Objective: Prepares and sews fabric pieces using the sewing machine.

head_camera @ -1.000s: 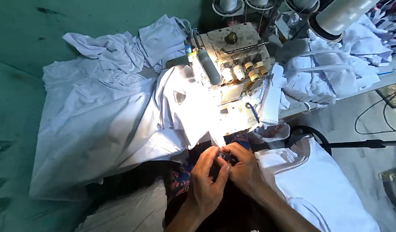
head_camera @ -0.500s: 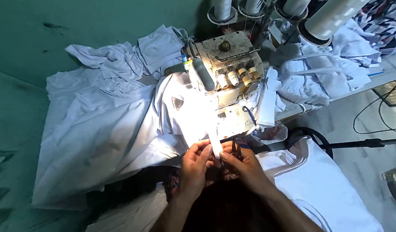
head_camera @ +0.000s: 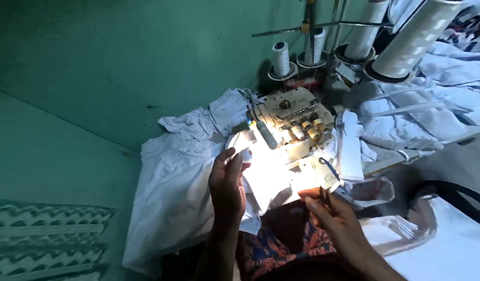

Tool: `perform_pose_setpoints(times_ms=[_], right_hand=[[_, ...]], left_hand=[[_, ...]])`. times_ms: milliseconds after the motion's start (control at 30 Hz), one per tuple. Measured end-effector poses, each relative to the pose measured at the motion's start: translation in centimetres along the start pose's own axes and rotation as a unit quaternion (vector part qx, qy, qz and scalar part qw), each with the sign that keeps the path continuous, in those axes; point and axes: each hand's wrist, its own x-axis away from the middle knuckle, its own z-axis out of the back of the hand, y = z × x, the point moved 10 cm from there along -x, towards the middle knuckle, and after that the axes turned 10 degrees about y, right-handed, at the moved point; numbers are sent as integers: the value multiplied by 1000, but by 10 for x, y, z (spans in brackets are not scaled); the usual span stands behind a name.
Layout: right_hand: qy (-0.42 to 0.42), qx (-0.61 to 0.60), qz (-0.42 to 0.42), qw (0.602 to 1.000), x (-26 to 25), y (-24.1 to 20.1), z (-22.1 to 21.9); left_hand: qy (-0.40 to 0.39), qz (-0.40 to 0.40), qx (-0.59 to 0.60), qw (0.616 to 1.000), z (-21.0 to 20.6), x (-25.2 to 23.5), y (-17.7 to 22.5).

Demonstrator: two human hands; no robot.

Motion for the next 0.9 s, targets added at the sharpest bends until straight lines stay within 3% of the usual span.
perform_pose_setpoints(times_ms=[233, 433, 500, 567, 633, 700, 767, 800, 900], right_hand=[[-4, -26, -19, 999, 1, 0, -6], [4, -117, -37, 992, -18, -24, -13], [-2, -125, -98, 987, -24, -15, -19], [3, -132, -140, 981, -25, -8, -20], [0, -127, -128, 984, -21, -11, -19], [-20, -123, -93, 988, -15, -20, -19], [-45, -113, -54, 991, -6, -30, -19], [-57, -108, -35, 992, -1, -35, -18], [-80, -107, 20, 991, 5, -47, -20]], left_hand=[[-35, -12, 2, 999, -6, 3, 18], [-229, 67, -57, 969, -42, 76, -10], [-251, 54, -109, 960, -50, 88, -12], [-273, -25, -178, 945, -52, 81, -11], [-279, -184, -320, 886, -45, 57, -16], [-269, -313, -485, 771, -31, 32, -34], [-288, -330, -612, 659, -14, 16, -53], [-302, -328, -643, 623, -6, 13, -55], [-380, -290, -638, 604, 16, 20, -47]])
